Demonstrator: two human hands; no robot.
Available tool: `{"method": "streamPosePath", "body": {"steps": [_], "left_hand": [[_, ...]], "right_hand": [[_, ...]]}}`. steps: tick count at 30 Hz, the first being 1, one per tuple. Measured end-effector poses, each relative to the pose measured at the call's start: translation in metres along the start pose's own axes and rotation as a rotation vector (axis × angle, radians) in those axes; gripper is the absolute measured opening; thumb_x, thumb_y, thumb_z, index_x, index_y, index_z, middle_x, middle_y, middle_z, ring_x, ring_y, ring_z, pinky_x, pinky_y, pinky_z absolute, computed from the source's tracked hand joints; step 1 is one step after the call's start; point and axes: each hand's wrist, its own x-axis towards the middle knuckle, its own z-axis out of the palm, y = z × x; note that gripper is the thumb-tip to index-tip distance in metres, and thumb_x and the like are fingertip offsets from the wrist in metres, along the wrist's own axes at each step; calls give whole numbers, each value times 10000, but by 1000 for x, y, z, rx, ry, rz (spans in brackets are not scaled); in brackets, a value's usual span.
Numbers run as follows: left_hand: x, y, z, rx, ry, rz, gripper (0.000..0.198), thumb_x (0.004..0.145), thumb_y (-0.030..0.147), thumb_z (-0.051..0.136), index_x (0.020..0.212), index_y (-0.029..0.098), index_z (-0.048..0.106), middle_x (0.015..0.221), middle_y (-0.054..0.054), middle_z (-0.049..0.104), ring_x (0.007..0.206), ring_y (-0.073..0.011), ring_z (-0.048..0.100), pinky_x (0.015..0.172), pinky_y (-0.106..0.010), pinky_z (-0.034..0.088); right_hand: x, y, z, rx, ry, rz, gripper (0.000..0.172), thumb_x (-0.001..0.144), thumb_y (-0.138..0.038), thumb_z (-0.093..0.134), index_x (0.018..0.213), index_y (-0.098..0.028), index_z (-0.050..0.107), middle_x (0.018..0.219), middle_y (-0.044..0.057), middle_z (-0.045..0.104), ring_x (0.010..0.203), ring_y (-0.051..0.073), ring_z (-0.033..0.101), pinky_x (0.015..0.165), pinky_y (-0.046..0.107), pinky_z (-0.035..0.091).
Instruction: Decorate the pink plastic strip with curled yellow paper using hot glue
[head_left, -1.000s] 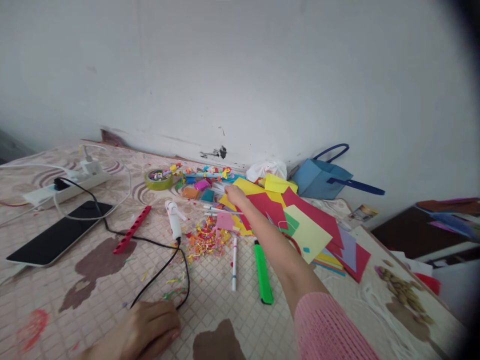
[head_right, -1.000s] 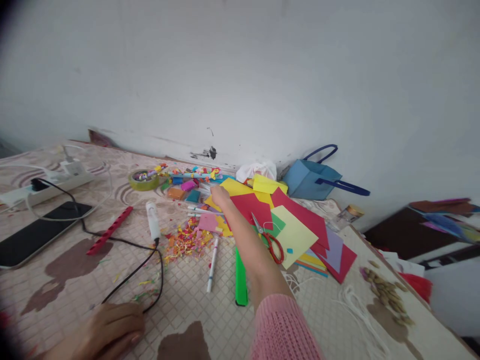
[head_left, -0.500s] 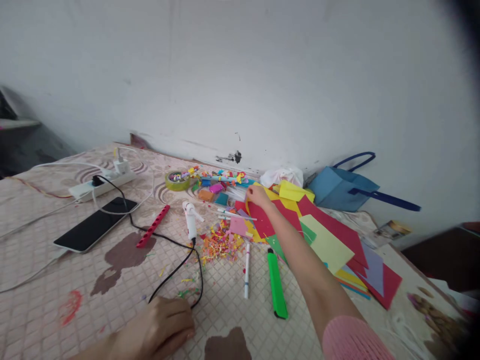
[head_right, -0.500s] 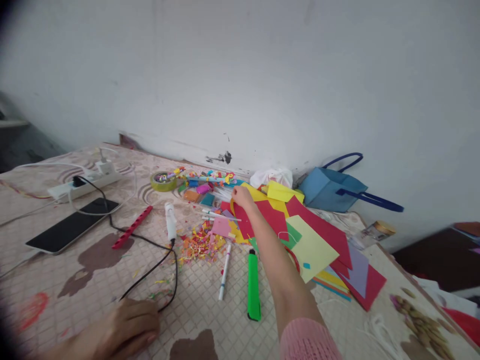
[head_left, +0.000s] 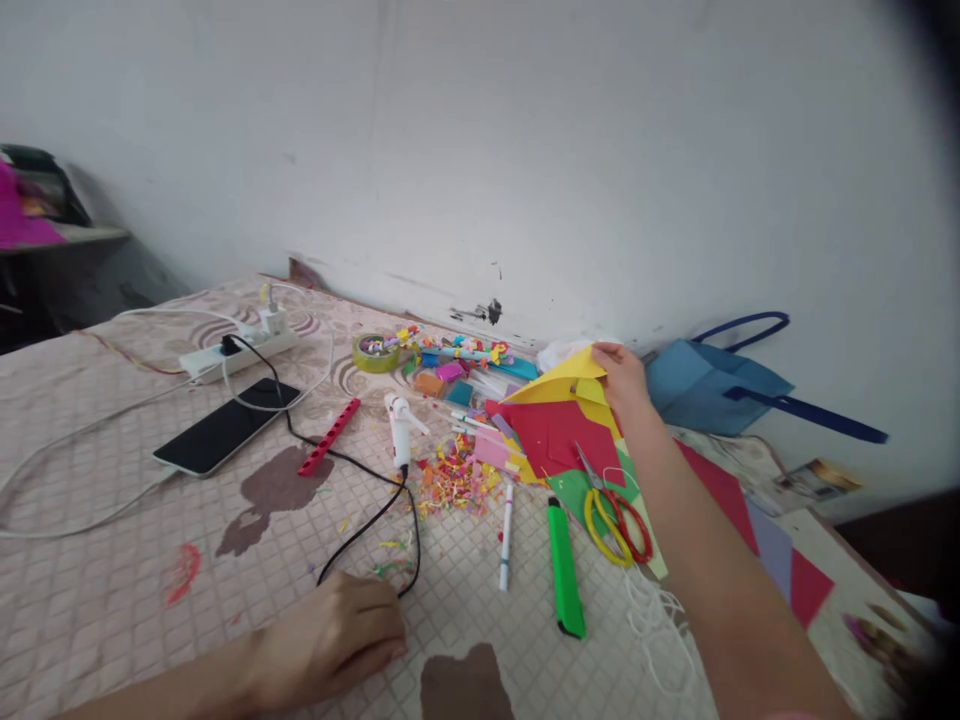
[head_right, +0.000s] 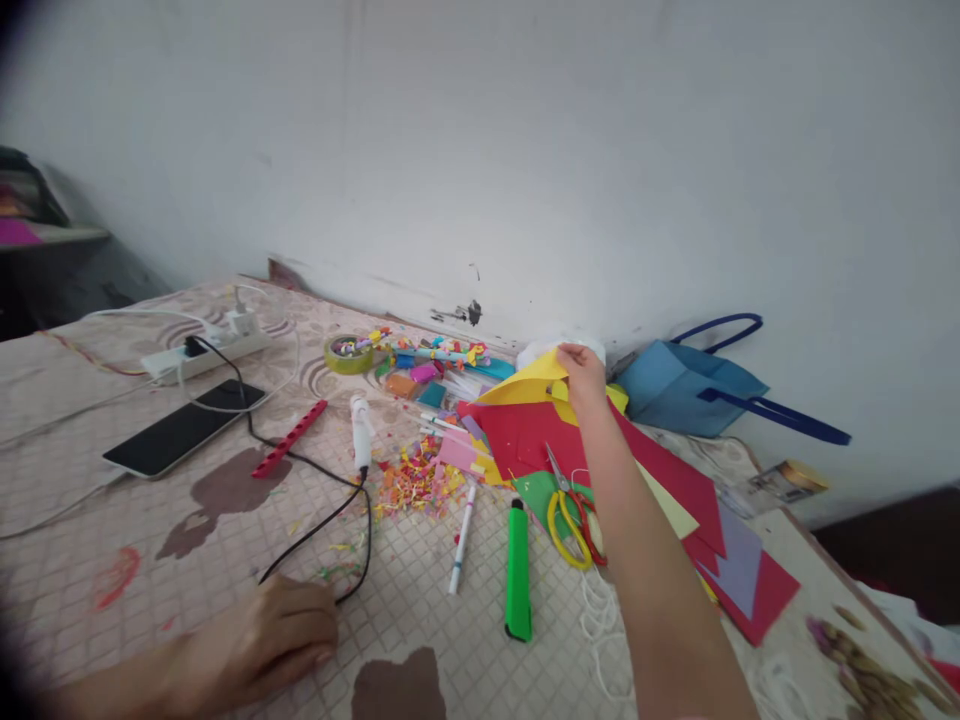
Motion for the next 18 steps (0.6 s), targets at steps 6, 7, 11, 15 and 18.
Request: {"method": "streamPosePath", "body": {"steps": [6,7,11,15,18], "left_hand": [[-1,2,-1,-28,-4,-10,124,870,122,415,847,176,525,756,-34,586,685,-135,549,612,-226,404],[-1,2,-2,-31,-8,-12,125,870,122,418,848,176,528,756,-33,585,688,-134,549,614,-224,405],[0,2,-3,-30,-6,-15,139,869,115,417,862,177,540,759,-28,585,699,-132,554,624,-223,411],[1,2,-3,-17,-1,-15,152,871,113,410,844,174,547,750,-29,588,685,-131,555,613,-222,418],[1,2,-3,-16,9,-9,157,876,119,408,834,171,550,736,-29,587,672,-128,556,606,-216,423]], "right_hand": [[-7,-20,-28,113,-12,2,270,615,-296,672,863,-232,584,666,-40,549,608,104,560,592,238,479],[-9,-24,-32,117,-27,-3,285,622,-285,674,891,-241,591,669,-42,547,614,103,562,600,235,482],[-20,-42,-48,85,-201,-16,345,665,-274,672,1000,-278,594,772,-25,585,696,115,586,653,245,493],[-33,-60,-64,43,-356,30,377,680,-293,676,1048,-281,598,850,-6,596,729,130,596,665,260,505],[-45,-72,-74,-5,-420,74,411,672,-311,685,1070,-278,589,867,6,608,728,146,604,660,276,510]]}}
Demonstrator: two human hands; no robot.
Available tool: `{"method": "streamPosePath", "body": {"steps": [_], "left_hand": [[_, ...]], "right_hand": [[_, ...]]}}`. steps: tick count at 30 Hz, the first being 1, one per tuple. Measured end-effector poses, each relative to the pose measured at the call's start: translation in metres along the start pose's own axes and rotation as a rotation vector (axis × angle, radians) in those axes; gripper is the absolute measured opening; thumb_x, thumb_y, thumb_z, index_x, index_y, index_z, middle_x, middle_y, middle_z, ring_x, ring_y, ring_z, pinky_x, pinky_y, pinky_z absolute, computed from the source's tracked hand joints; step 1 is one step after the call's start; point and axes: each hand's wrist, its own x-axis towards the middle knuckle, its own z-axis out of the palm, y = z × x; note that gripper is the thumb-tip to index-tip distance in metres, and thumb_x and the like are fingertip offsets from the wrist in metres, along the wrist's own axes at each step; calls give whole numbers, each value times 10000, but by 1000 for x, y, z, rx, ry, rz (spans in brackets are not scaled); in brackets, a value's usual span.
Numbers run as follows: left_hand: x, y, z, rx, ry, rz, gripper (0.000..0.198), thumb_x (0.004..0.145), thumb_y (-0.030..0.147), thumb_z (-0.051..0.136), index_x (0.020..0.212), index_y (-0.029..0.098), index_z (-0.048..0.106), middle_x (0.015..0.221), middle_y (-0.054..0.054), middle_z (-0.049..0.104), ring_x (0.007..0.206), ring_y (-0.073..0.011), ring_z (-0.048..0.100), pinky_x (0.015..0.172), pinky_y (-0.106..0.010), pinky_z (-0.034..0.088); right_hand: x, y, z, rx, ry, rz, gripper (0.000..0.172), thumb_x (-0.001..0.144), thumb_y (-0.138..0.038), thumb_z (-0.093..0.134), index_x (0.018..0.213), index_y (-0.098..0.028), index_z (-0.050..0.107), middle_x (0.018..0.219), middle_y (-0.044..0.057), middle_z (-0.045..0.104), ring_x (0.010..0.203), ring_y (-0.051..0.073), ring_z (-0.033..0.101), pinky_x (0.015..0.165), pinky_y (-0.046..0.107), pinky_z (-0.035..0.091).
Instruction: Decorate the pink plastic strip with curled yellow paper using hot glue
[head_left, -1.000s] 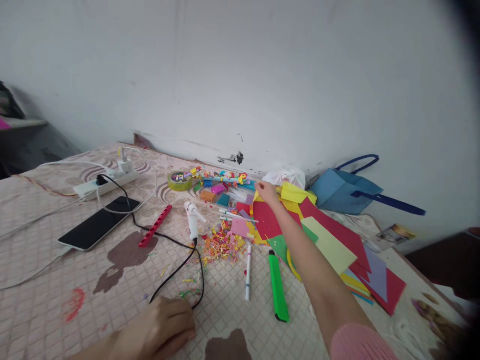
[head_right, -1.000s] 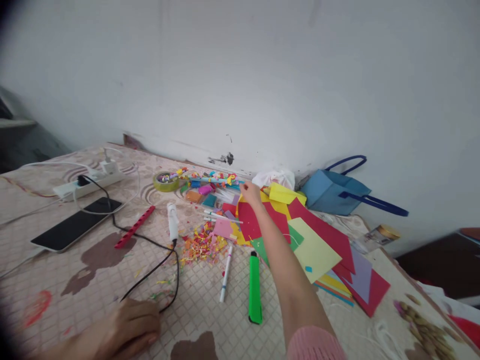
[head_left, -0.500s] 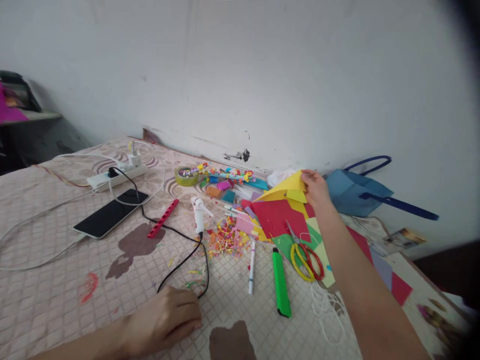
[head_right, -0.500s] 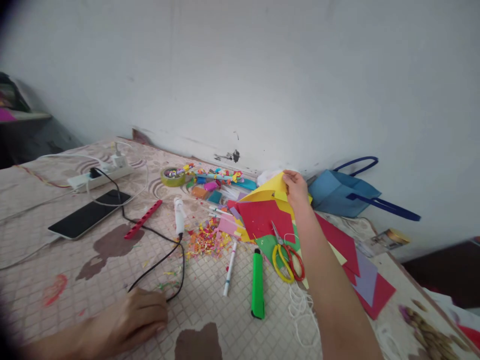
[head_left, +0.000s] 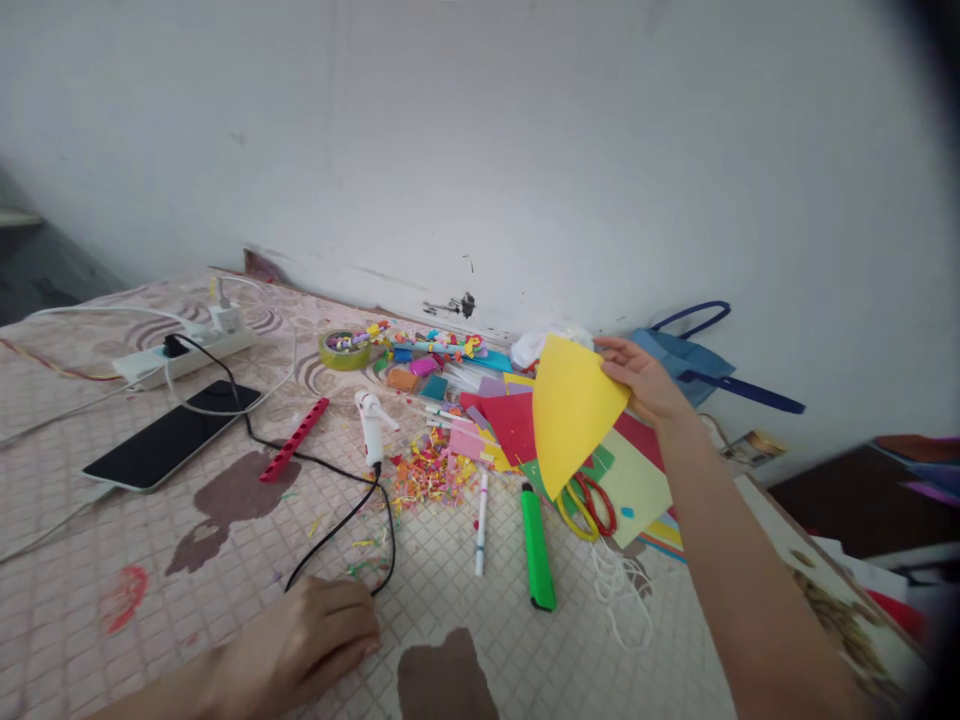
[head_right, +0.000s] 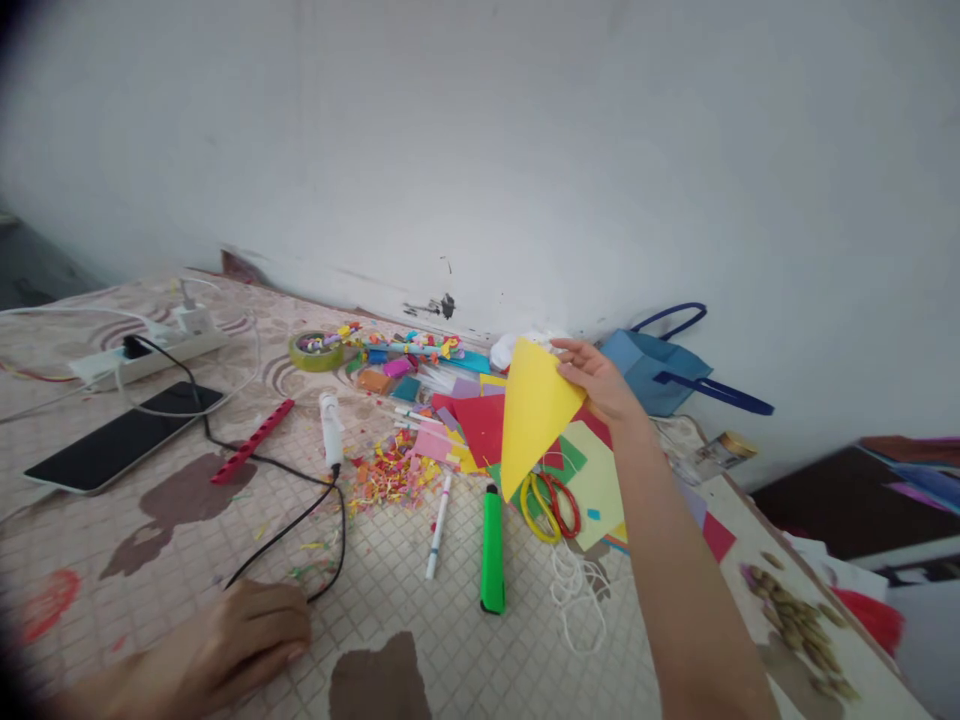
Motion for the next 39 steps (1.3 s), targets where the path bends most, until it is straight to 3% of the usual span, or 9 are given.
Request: {"method": "streamPosePath", "body": {"steps": [9,17,21,24,27,31,33,35,39], "left_hand": [[-2,-3,1,8,1,7,145,872,109,414,835,173,539,756,-22,594,685,-122,560,607,-208,423],[-1,-2,1,-4,-2,0,145,876,117,411,836,178,536,752,-12,593,682,-113,559,614,-194,423],[1,-1,0,1,-2,7,157,881,128,406,830,174,547,752,-17,592,695,-110,567,633,-187,433],[2,0,1,7,9,14,154,879,128,411,832,170,552,740,-19,592,688,-110,571,621,-182,432],[1,-1,1,1,13,11,151,877,122,412,848,170,552,740,-17,593,689,-108,572,620,-181,427],[2,-1,1,6,8,19,151,877,119,408,848,169,547,737,-16,591,684,-110,567,611,-184,424],[4,0,0,12,11,19,142,876,125,413,835,172,541,725,-12,590,666,-109,562,596,-182,421],[5,2,-1,18,15,9,141,877,135,417,820,176,539,711,-6,589,652,-107,561,590,-180,422],[7,4,-3,29,35,-15,176,888,162,399,802,181,551,680,1,582,622,-99,565,580,-169,429]], "right_hand": [[-73,-29,22,-132,-295,167,394,723,-345,657,1090,-247,549,965,43,614,840,175,600,680,277,496],[-166,-45,111,-573,-639,11,284,792,-322,550,1058,-228,580,748,9,604,645,136,542,612,259,417],[-196,-27,146,-561,-709,1,324,741,-273,538,1043,-390,555,919,-31,651,833,198,606,701,297,438],[-207,-14,157,-503,-700,44,358,695,-325,581,1004,-496,523,879,-80,647,809,212,618,676,316,452],[-204,-8,153,-398,-678,103,307,679,-432,627,973,-456,541,760,-71,620,678,191,605,594,294,447],[-180,11,131,-566,-305,105,197,759,-381,566,939,-300,558,856,6,606,714,186,582,633,307,429],[-165,28,120,-691,-180,89,278,717,-345,616,973,-262,547,966,44,595,839,220,572,696,331,417],[-153,46,114,-701,-172,100,369,682,-321,649,1024,-245,534,981,54,590,899,234,556,706,328,410],[-141,67,116,-530,-157,176,408,702,-229,603,1097,-210,506,813,10,598,683,165,544,613,279,394]]}}
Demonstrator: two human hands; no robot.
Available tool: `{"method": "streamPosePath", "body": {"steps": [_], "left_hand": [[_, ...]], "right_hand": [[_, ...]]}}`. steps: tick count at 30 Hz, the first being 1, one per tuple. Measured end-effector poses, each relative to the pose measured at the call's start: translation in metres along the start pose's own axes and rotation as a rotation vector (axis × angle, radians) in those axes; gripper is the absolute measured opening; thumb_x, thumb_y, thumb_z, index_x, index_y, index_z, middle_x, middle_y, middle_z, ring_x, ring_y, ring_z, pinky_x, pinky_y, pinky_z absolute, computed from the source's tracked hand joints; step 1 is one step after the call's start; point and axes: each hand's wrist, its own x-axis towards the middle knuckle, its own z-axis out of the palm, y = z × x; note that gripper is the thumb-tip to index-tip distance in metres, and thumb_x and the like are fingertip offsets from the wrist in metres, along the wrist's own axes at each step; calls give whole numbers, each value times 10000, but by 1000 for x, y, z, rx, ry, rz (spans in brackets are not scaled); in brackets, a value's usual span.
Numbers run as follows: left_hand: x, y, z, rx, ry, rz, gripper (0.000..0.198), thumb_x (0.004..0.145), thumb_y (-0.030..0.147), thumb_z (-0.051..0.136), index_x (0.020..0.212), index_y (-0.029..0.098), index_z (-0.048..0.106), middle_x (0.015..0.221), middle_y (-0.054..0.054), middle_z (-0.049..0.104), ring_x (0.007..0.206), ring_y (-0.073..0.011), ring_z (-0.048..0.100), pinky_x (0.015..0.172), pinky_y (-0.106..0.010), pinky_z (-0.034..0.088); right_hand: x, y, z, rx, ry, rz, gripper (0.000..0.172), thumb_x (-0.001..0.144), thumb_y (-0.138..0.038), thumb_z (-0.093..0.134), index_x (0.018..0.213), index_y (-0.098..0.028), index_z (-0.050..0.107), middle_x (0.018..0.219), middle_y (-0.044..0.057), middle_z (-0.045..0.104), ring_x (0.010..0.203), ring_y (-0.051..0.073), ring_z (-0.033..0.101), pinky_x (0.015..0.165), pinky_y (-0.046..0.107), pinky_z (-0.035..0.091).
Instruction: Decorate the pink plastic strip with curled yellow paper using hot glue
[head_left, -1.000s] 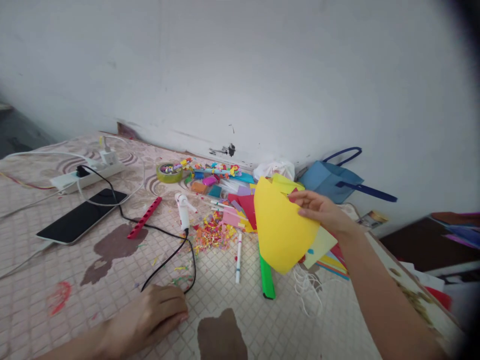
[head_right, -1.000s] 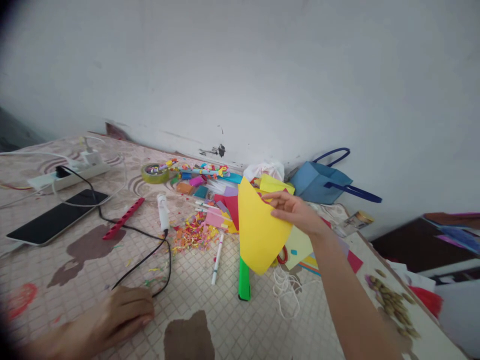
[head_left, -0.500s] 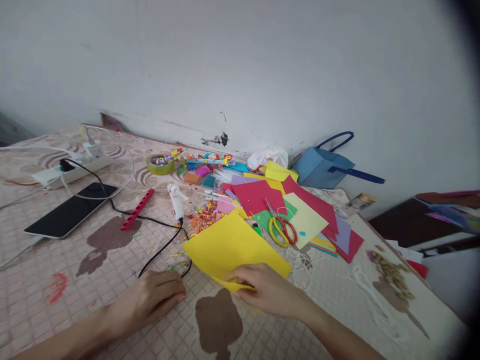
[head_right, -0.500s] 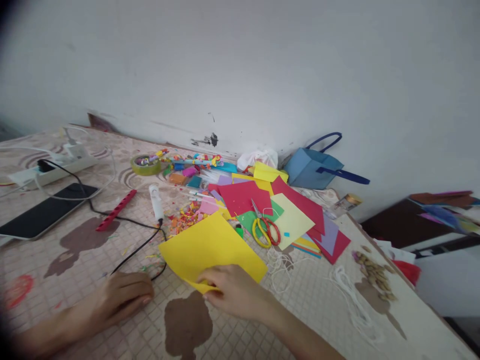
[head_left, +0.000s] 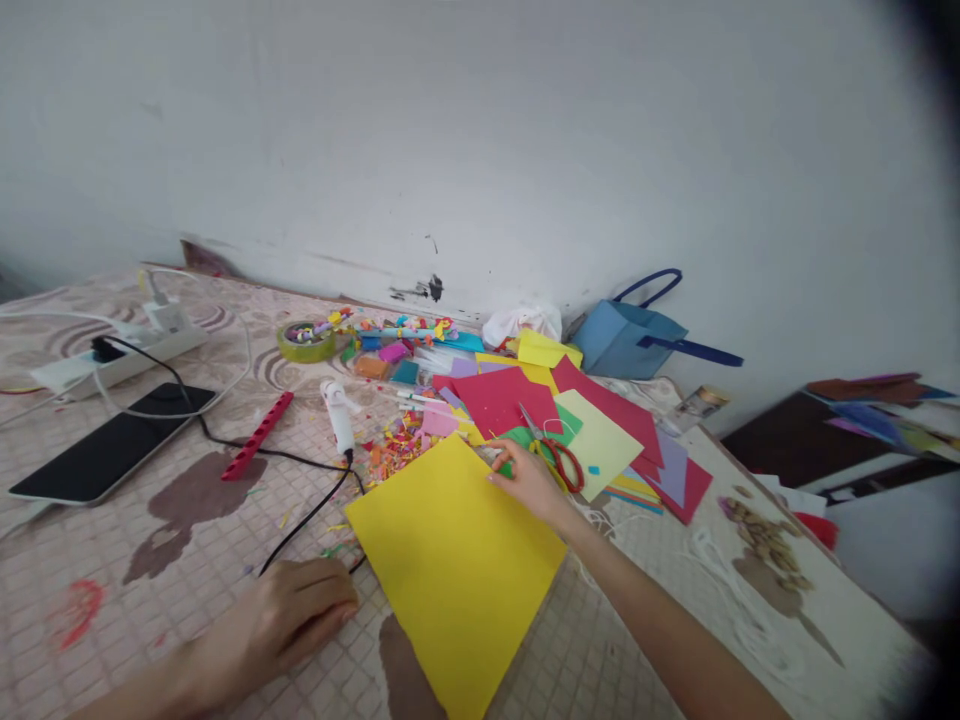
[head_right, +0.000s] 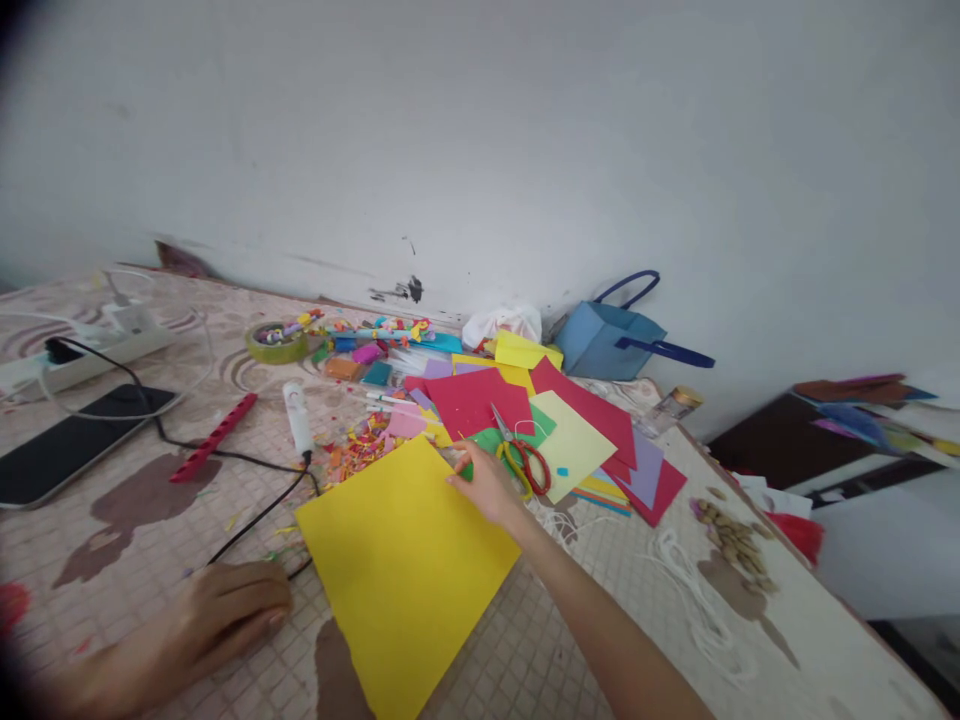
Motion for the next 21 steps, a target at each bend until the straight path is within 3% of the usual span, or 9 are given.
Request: {"method": "streamPosePath", "body": {"steps": [3,8,12,16,19,21], "left_hand": [[1,0,-1,-6,34,17,209,899,176,376,809,186,564,666,4,581,598,-90,567,572,-158,432],[2,-2,-2,-24,30,39,199,897,182,381,843,190,573,681,0,593,608,-94,578,574,-155,443],[1,-3,-2,-29,25,40,188,890,179,393,851,195,576,694,-1,599,623,-98,584,592,-153,452],[0,-4,-2,-16,30,34,168,882,180,412,862,197,577,702,1,606,629,-97,586,606,-151,454],[0,-5,-1,5,33,27,161,878,174,419,876,202,578,712,0,614,634,-99,590,611,-152,455],[0,-6,-1,17,32,25,160,877,173,421,887,207,577,714,0,618,629,-100,591,603,-153,455]], "right_hand": [[4,-1,4,94,-5,19,329,700,-176,572,1028,-194,548,708,-17,570,604,133,519,579,257,392],[11,1,-12,163,-43,13,143,729,-246,548,857,-196,589,751,1,606,655,129,569,533,220,420],[26,23,-50,142,94,63,179,773,-334,479,885,-207,539,726,-12,589,512,96,507,436,204,383],[53,60,-98,-4,219,109,136,723,-304,533,793,-188,544,676,-1,578,504,110,504,450,225,403],[83,79,-123,-183,268,112,71,694,-245,590,713,-188,552,692,26,597,636,153,558,562,267,449],[111,82,-128,-279,248,86,62,736,-243,579,730,-182,569,754,49,621,712,173,579,643,301,466]]}}
